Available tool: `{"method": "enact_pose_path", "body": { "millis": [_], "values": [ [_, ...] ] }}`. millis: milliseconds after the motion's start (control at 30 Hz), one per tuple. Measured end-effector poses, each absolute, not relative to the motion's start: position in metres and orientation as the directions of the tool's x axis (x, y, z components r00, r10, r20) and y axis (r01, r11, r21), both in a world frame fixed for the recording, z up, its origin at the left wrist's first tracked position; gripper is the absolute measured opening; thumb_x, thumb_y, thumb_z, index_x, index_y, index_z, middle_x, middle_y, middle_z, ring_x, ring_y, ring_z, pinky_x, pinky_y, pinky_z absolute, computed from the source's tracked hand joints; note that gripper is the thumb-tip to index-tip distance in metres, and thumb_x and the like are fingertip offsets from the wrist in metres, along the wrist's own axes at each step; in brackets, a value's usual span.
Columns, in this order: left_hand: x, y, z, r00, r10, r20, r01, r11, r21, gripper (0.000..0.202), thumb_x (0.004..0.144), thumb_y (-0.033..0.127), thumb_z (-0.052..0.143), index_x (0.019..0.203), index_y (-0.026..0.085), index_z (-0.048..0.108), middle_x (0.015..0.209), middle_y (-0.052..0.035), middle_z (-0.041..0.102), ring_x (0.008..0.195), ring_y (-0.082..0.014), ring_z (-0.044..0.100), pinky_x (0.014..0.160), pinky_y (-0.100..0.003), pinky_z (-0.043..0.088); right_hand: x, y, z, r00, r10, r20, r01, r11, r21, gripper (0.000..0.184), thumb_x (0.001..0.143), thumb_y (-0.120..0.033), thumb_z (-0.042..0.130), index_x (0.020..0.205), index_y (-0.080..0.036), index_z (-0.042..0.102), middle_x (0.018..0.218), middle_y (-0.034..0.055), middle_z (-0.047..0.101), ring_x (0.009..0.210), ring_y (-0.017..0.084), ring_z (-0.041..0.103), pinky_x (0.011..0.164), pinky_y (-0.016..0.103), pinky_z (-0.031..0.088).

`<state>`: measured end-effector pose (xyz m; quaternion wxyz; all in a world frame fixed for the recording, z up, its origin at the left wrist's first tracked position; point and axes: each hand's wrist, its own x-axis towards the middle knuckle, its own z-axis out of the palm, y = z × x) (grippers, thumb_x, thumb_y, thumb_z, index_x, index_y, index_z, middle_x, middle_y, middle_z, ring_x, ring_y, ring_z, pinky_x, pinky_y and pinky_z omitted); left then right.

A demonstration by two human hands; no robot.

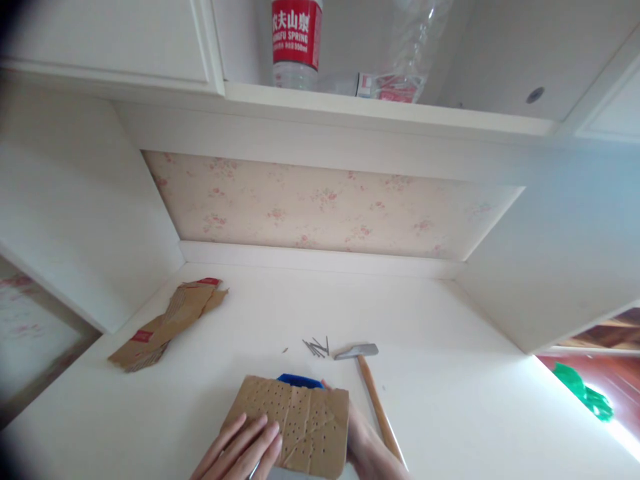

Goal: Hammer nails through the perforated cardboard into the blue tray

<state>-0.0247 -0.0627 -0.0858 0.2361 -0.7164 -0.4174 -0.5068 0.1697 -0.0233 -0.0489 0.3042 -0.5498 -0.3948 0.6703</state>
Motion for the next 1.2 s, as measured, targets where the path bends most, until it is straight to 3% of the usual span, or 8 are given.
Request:
{"method": "enact_pose_path", "body": {
  "millis": [67, 167, 267, 433, 633, 800, 1033, 1200],
  "values": [
    [-0.021, -0.06, -0.095, 0.082, 0.328, 0.941, 0.842, -0.528, 0.111, 0.022, 0.095, 0.012, 0.059, 0.088, 0.026, 0.075, 0.083, 0.009, 0.079, 0.078, -0.0097, 0.077, 0.114, -0.028, 0.042, 0.175, -0.019, -0.055, -0.113, 0.889, -0.443, 0.115, -0.431, -0.895, 0.058, 0.075, -0.074, 0.054, 0.078, -0.018, 0.068, 0.068, 0.0023, 0.07, 0.069, 0.021, 0.065, 0.069, 0.035, 0.054],
    [-0.026, -0.061, -0.096, 0.204, 0.336, 0.919, 0.831, -0.556, 0.019, 0.022, 0.097, 0.013, 0.057, 0.091, 0.024, 0.075, 0.091, 0.007, 0.08, 0.084, -0.012, 0.077, 0.117, -0.031, 0.038, 0.18, -0.011, -0.056, -0.021, 0.939, -0.344, 0.209, -0.333, -0.92, 0.041, 0.074, -0.061, 0.067, 0.074, -0.02, 0.065, 0.068, -0.0015, 0.067, 0.07, 0.019, 0.061, 0.068, 0.031, 0.048],
    [-0.04, -0.067, -0.082, 0.327, 0.441, 0.836, 0.823, -0.568, -0.022, 0.026, 0.1, 0.014, 0.051, 0.102, 0.023, 0.075, 0.104, 0.0035, 0.079, 0.098, -0.0144, 0.074, 0.119, -0.034, 0.034, 0.185, -0.008, -0.052, 0.045, 0.947, -0.319, 0.268, -0.319, -0.909, 0.038, 0.085, -0.06, 0.056, 0.082, -0.023, 0.063, 0.056, -0.0055, 0.057, 0.057, 0.017, 0.055, 0.053, 0.028, 0.041],
    [-0.055, -0.071, -0.056, 0.555, 0.506, 0.66, 0.761, -0.63, -0.156, 0.035, 0.101, 0.012, 0.041, 0.119, 0.021, 0.07, 0.121, 0.0027, 0.073, 0.108, -0.0138, 0.07, 0.12, -0.031, 0.028, 0.194, -0.03, -0.047, 0.138, 0.923, -0.36, 0.042, -0.369, -0.928, 0.054, 0.089, -0.069, 0.043, 0.111, -0.021, 0.056, 0.075, -0.0045, 0.061, 0.043, 0.011, 0.051, 0.037, 0.025, 0.035],
    [-0.045, -0.072, -0.052, 0.486, 0.533, 0.693, 0.76, -0.648, -0.034, 0.023, 0.099, 0.028, 0.054, 0.106, 0.021, 0.075, 0.108, 0.004, 0.078, 0.097, -0.0139, 0.074, 0.119, -0.026, 0.029, 0.188, -0.06, -0.05, 0.112, 0.95, -0.291, 0.005, -0.293, -0.956, 0.06, 0.084, -0.061, 0.062, 0.129, -0.024, 0.046, 0.072, -0.0073, 0.059, 0.042, 0.01, 0.053, 0.037, 0.022, 0.038],
    [-0.041, -0.072, -0.058, 0.395, 0.567, 0.723, 0.761, -0.643, 0.088, 0.023, 0.099, 0.02, 0.052, 0.106, 0.018, 0.075, 0.105, 0.0001, 0.078, 0.098, -0.0132, 0.073, 0.111, -0.024, 0.038, 0.189, -0.06, -0.059, 0.114, 0.943, -0.314, -0.037, -0.311, -0.95, 0.06, 0.085, -0.062, 0.06, 0.13, -0.024, 0.05, 0.069, -0.0087, 0.054, 0.04, 0.008, 0.051, 0.036, 0.023, 0.036],
    [-0.04, -0.076, -0.073, 0.323, 0.609, 0.725, 0.756, -0.626, 0.189, 0.021, 0.097, 0.019, 0.058, 0.112, 0.018, 0.073, 0.108, -0.0013, 0.078, 0.101, -0.0128, 0.072, 0.112, -0.025, 0.036, 0.189, -0.061, -0.064, 0.108, 0.941, -0.32, -0.083, -0.312, -0.946, 0.058, 0.09, -0.056, 0.058, 0.135, -0.023, 0.045, 0.068, -0.0093, 0.051, 0.042, 0.009, 0.049, 0.038, 0.024, 0.038],
    [-0.037, -0.077, -0.075, 0.325, 0.61, 0.723, 0.761, -0.622, 0.183, 0.021, 0.097, 0.019, 0.059, 0.114, 0.019, 0.072, 0.109, -0.0009, 0.078, 0.1, -0.0138, 0.072, 0.106, -0.026, 0.04, 0.189, -0.058, -0.067, 0.07, 0.945, -0.32, -0.094, -0.313, -0.945, 0.059, 0.092, -0.055, 0.056, 0.138, -0.02, 0.042, 0.066, -0.0098, 0.05, 0.046, 0.01, 0.05, 0.039, 0.024, 0.039]
  ]
}}
